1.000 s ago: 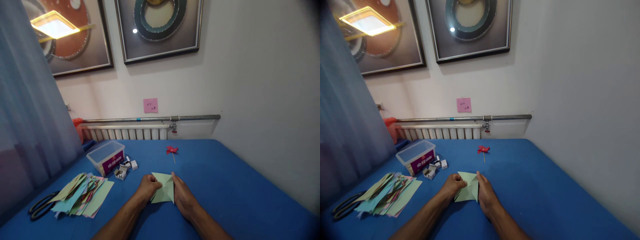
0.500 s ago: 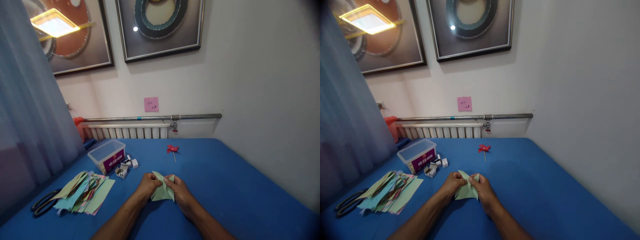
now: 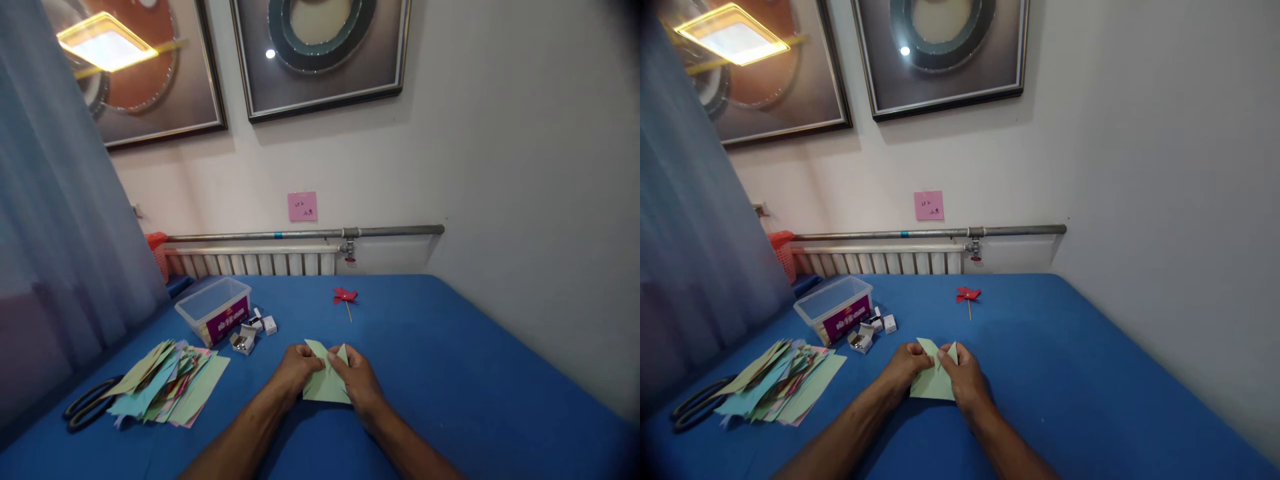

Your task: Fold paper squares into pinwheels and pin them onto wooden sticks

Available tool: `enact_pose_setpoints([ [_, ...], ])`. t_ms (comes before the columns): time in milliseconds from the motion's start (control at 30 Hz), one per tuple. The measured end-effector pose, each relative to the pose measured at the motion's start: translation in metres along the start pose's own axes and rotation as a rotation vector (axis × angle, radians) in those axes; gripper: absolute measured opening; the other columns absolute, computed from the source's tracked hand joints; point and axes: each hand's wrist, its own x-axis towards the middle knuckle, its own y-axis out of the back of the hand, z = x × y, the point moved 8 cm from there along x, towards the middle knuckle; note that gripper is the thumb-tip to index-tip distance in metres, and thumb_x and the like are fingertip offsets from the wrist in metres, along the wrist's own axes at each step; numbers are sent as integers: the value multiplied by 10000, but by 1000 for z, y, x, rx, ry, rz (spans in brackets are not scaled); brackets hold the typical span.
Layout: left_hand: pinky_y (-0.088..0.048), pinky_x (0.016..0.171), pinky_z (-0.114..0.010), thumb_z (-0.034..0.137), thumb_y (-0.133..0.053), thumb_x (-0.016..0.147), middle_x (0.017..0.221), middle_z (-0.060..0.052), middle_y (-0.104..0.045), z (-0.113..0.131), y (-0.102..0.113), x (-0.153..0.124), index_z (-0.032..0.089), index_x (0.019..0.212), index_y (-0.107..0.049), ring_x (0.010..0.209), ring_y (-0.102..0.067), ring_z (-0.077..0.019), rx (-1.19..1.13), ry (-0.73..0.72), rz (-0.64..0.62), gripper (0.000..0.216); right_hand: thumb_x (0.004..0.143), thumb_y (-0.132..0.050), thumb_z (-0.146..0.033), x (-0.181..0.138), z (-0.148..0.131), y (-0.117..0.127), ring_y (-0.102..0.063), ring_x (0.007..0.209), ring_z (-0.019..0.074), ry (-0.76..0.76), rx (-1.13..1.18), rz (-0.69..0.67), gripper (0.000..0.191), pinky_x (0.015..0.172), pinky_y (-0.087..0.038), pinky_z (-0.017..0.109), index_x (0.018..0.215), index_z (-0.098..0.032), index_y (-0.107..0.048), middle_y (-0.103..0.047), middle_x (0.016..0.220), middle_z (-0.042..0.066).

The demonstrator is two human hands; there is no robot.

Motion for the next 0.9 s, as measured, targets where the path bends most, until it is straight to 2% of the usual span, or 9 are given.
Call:
enact_pose_setpoints([
  [400,-422,549,-260,284,-740,588,662,-60,-693,-9,0,5,112,738,-679,544,-587,-145,-18,-5,-45,237,754,-650,-462,-1,-10,4,-555,601,171,99,-187,72,243,584,-452,284,832,-235,-616,-612,675,-23],
  [700,-421,534,-260,257,-760,561,593,-38,-659,-5,-3,1,135,660,-648,520,-570,-142,-56,17,-10,194,807,-598,-478,-8,-19,2,-602,625,195,131,-324,60,254,585,-463,289,892,-238,-614,-641,682,-14],
  [900,-399,501,-247,351,-780,614,518,5,-592,-3,-3,0,172,589,-566,469,-514,-120,-154,-1,7,280,779,-585,-496,-9,-25,3,-611,628,205,127,-363,103,269,571,-458,295,870,-244,-608,-643,684,-15],
])
